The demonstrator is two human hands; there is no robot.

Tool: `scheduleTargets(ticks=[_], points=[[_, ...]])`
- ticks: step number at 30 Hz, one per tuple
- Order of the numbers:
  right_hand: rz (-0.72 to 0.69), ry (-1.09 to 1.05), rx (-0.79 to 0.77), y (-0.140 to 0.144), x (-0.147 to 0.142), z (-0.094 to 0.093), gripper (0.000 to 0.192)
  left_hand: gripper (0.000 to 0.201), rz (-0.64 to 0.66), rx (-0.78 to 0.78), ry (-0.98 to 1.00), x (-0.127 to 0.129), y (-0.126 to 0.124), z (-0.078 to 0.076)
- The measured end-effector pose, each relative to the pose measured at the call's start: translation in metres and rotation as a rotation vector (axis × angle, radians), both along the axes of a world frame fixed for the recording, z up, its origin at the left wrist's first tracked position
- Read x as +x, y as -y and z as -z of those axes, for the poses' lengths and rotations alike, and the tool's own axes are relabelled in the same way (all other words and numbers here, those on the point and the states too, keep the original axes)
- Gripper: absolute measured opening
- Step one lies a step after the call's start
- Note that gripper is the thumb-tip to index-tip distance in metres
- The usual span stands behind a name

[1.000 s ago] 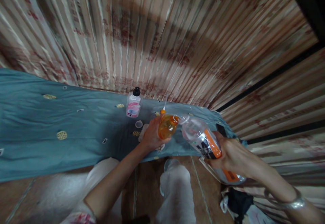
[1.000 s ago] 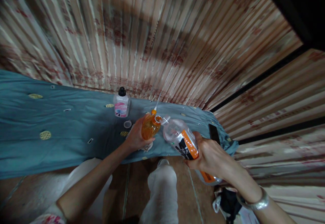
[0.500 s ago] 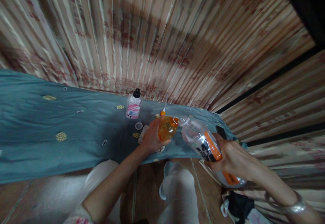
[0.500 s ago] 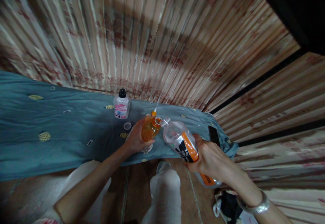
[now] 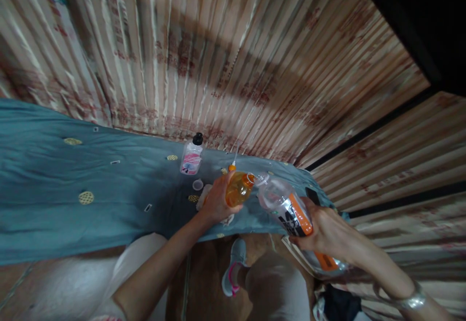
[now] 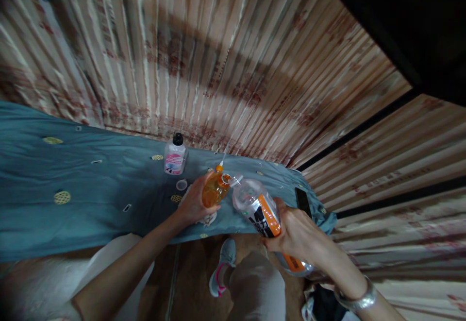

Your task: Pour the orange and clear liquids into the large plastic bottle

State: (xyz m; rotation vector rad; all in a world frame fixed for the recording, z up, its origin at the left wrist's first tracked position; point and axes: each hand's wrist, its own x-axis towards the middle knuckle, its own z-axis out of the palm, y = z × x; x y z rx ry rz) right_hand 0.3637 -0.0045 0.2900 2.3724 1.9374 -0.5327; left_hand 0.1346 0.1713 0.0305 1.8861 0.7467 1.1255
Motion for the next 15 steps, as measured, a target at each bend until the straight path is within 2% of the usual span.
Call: scheduleTargets(ticks=[8,15], points=[[0.054,0.002,-0.014,-0.002,-0.003,-0.001,0.045,0.122,-0.008,-0.015,-0.007,0.003,0.0,0.003],[0.063,-0.031,0.021,-0.002,0.001,0.008,0.05,0.116,0.022,-0.013,0.009,-0.001,-0.002,-0.005]])
